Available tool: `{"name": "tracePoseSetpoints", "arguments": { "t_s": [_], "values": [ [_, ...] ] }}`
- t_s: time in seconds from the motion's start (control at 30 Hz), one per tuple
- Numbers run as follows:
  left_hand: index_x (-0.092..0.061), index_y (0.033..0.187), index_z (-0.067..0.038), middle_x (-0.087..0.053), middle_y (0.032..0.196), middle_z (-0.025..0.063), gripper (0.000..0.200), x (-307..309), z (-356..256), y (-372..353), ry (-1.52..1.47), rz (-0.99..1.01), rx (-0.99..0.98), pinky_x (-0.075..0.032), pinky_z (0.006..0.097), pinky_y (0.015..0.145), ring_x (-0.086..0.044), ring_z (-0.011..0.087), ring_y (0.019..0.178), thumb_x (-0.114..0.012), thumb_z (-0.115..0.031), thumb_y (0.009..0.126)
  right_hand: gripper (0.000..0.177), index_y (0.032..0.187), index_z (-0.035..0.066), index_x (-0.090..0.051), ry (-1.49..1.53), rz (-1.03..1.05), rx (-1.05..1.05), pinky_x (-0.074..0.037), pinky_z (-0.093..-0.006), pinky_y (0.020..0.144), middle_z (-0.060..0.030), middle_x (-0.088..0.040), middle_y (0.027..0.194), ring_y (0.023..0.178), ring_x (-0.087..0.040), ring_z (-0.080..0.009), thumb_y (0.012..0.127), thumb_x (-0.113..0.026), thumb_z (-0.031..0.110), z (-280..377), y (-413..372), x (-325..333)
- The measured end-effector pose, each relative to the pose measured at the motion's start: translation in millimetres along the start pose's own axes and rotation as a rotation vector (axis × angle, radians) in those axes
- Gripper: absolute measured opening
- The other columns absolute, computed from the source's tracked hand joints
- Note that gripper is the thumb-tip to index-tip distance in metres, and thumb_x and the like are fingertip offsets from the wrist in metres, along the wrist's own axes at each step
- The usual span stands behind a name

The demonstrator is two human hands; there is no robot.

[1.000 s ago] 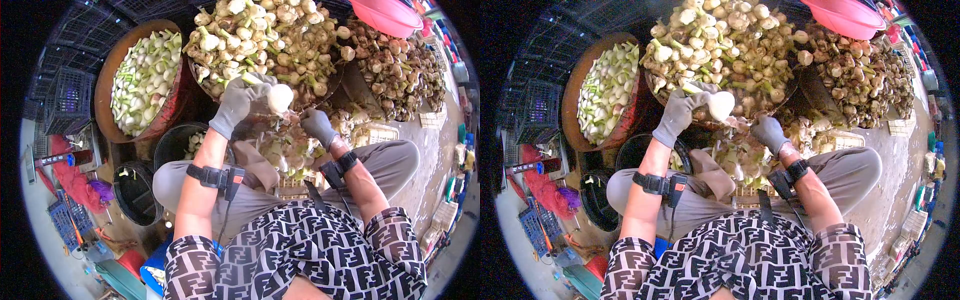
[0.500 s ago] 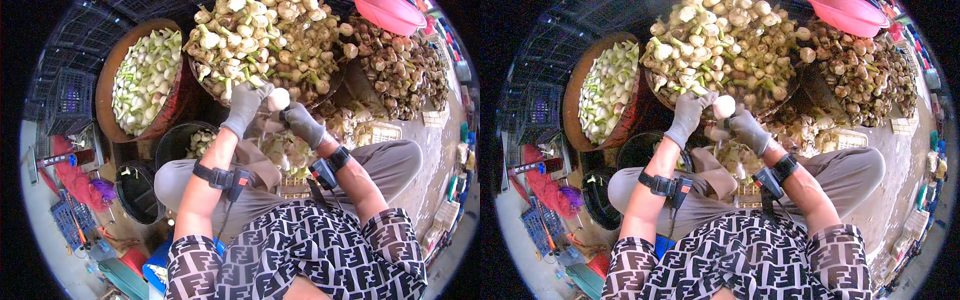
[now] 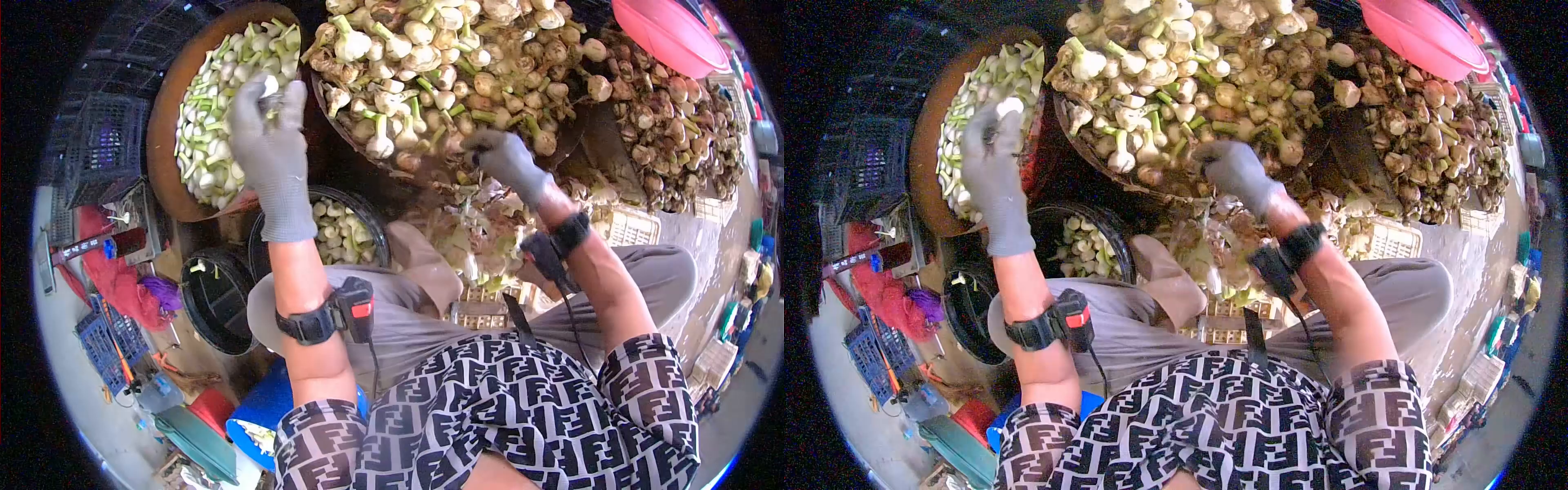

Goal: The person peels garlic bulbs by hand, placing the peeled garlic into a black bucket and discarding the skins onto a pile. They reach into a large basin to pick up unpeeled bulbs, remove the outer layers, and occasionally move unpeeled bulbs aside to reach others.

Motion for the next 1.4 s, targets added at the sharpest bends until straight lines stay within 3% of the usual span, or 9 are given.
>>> {"name": "tracePoseSetpoints", "arguments": {
  "t_s": [0.17, 0.5, 0.63, 0.77, 0.9, 1.17, 1.27, 1.37, 1.4],
  "values": [
    [-0.060, 0.095, -0.003, -0.060, 0.096, 0.0084, 0.022, -57, -2, -15, -0.117, 0.243, -0.125, -0.046, 0.0276, 0.077, -0.059, 0.0173, 0.086, -0.065, -0.013, 0.076, 0.029, 0.093, 0.004, -0.064, -0.506, 0.115, -0.225, -0.047, -0.0366, 0.078, -0.0162, -0.062, 0.097, 0.091, -0.060, -0.0320, 0.073, -0.054, 0.022, -78, 101, -47],
    [-0.060, 0.098, -0.002, -0.060, 0.096, 0.0082, 0.022, -75, -6, -22, -0.038, 0.381, -0.136, -0.045, 0.0250, 0.078, -0.058, 0.0138, 0.088, -0.064, -0.009, 0.078, 0.032, 0.085, 0.002, -0.065, -0.454, 0.285, -0.248, -0.046, -0.0391, 0.077, -0.0213, -0.061, 0.090, 0.089, -0.058, -0.0346, 0.072, -0.054, 0.029, -96, 96, -64],
    [-0.055, 0.106, -0.001, -0.059, 0.100, 0.0116, 0.041, -108, 7, -47, 0.049, 0.581, -0.075, -0.046, 0.0271, 0.077, -0.058, 0.0169, 0.090, -0.070, -0.017, 0.072, 0.027, 0.084, 0.004, -0.065, -0.079, 0.050, -0.072, -0.047, -0.0366, 0.074, -0.0188, -0.063, 0.088, 0.081, -0.060, -0.0346, 0.073, -0.055, 0.027, -93, 67, -36],
    [-0.040, 0.123, -0.002, -0.047, 0.119, 0.0187, 0.070, -145, 4, -94, 0.035, 0.844, -0.011, -0.039, 0.0354, 0.094, -0.049, 0.0301, 0.108, -0.075, -0.023, 0.066, 0.017, 0.085, 0.006, -0.065, -0.299, -0.326, 0.685, -0.045, -0.0284, 0.058, -0.0080, -0.056, 0.060, 0.058, -0.055, -0.0210, 0.070, -0.062, 0.011, 21, 5, 3],
    [-0.038, 0.125, -0.005, -0.045, 0.122, 0.0169, 0.064, -166, 14, -127, 0.104, 0.905, -0.100, -0.035, 0.0341, 0.098, -0.043, 0.0306, 0.115, -0.066, -0.005, 0.068, 0.016, 0.088, -0.002, -0.062, 0.966, -0.077, -0.335, -0.042, -0.0254, 0.054, -0.0032, -0.062, 0.073, 0.057, -0.053, -0.0159, 0.078, -0.059, 0.011, 5, -14, -3],
    [-0.044, 0.120, -0.005, -0.049, 0.114, 0.0143, 0.060, -161, -21, -123, -0.113, 0.764, -0.356, -0.036, 0.0341, 0.094, -0.047, 0.0283, 0.107, -0.072, -0.016, 0.068, 0.015, 0.083, -0.002, -0.062, 1.296, -0.014, -0.182, -0.052, -0.0302, 0.059, -0.0088, -0.063, 0.073, 0.062, -0.061, -0.0189, 0.078, -0.054, 0.010, 18, -29, 9],
    [-0.046, 0.117, -0.004, -0.054, 0.106, 0.0118, 0.054, -161, -17, -121, -0.163, 0.783, -0.256, -0.037, 0.0323, 0.093, -0.051, 0.0235, 0.102, -0.070, -0.020, 0.072, 0.011, 0.079, -0.001, -0.063, 0.190, -0.095, 0.249, -0.050, -0.0285, 0.059, -0.0077, -0.062, 0.071, 0.064, -0.061, -0.0181, 0.075, -0.054, 0.004, 22, -27, 27],
    [-0.049, 0.116, -0.004, -0.058, 0.100, 0.0085, 0.044, -167, 4, -125, -0.383, 0.918, 0.115, -0.043, 0.0291, 0.086, -0.055, 0.0186, 0.095, -0.063, -0.024, 0.079, 0.013, 0.075, -0.001, -0.062, -0.197, -0.255, 0.578, -0.048, -0.0267, 0.060, -0.0059, -0.061, 0.069, 0.064, -0.059, -0.0157, 0.070, -0.051, -0.003, 46, -40, 35],
    [-0.050, 0.115, -0.005, -0.058, 0.102, 0.0079, 0.039, -170, 10, -129, -0.518, 0.974, 0.269, -0.046, 0.0277, 0.082, -0.056, 0.0175, 0.093, -0.059, -0.024, 0.083, 0.015, 0.076, -0.001, -0.062, 0.188, -0.252, 0.348, -0.047, -0.0261, 0.061, -0.0055, -0.062, 0.070, 0.065, -0.059, -0.0149, 0.069, -0.050, -0.005, 24, -29, 39]
  ]
}}
Point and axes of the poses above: each hand's wrist, its own y-axis towards the middle knuckle, its own x-axis out of the back of the hand, z = x × y, the point moved 9 cm from there along y, towards the middle knuckle
